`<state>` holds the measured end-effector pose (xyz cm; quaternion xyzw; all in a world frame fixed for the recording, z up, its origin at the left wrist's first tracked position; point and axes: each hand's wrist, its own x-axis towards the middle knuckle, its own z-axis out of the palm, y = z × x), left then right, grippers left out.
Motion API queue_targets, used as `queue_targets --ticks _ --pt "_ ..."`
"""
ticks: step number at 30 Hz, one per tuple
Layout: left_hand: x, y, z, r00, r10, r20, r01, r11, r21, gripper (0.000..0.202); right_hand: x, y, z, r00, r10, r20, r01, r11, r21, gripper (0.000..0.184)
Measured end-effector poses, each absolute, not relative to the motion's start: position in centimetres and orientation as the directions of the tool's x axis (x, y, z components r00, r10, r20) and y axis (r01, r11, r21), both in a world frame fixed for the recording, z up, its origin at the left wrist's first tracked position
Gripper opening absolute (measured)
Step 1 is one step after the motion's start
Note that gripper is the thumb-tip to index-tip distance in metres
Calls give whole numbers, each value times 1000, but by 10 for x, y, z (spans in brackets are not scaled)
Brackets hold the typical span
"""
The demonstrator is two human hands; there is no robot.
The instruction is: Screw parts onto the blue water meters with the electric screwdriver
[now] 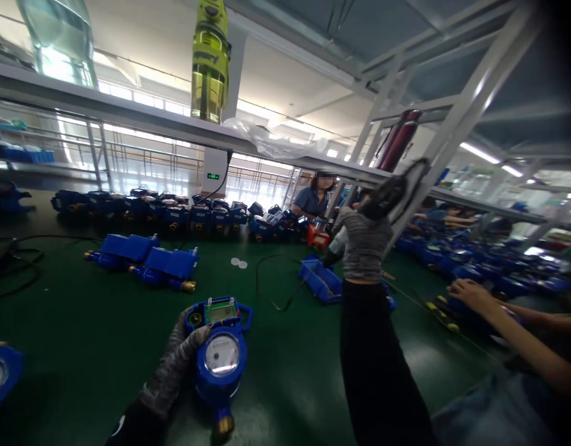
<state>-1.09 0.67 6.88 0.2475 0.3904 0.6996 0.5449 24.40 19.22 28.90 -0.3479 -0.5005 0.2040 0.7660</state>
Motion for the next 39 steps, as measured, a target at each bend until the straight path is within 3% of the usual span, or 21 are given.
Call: queue_targets --ticks 1,3,5,6,9,11,12,18,23,29,39 --pt "-10 5 72 -281 956 -86 -567 -94 818 97 254 194 293 306 725 616 59 632 -773 36" --pt "-9 3 77 -282 956 -86 -570 -94 817 97 273 195 300 0 889 459 7 459 -889 44" --pt "-8 3 79 -281 955 -96 -572 -86 816 98 288 195 302 -245 927 284 -176 245 -953 42" --pt "-8 4 79 -281 955 -96 -573 -87 815 97 291 194 301 -281 917 282 -326 185 -927 35" --pt "-8 6 75 -281 958 -53 -579 -125 806 93 281 185 295 -46 897 440 -766 251 -592 19" --pt "-9 7 70 -282 959 -8 -582 -164 797 90 258 173 288 81 880 468 -855 302 -421 33" --pt "-10 7 68 -281 960 6 -582 -175 794 89 242 165 285 93 877 472 -858 311 -409 36" --pt "-13 9 64 -294 956 12 -581 -188 792 90 154 114 265 -217 827 519 -597 308 -741 38" --pt "-12 11 64 -288 958 5 -601 -184 778 94 119 101 248 -287 703 651 -502 469 -727 28" --pt "-12 11 64 -287 958 11 -634 -198 748 90 102 104 239 -326 731 600 -485 415 -769 31" --pt "-11 5 68 -268 963 2 -678 -190 710 61 97 105 232 -324 753 573 -425 425 -799 30"
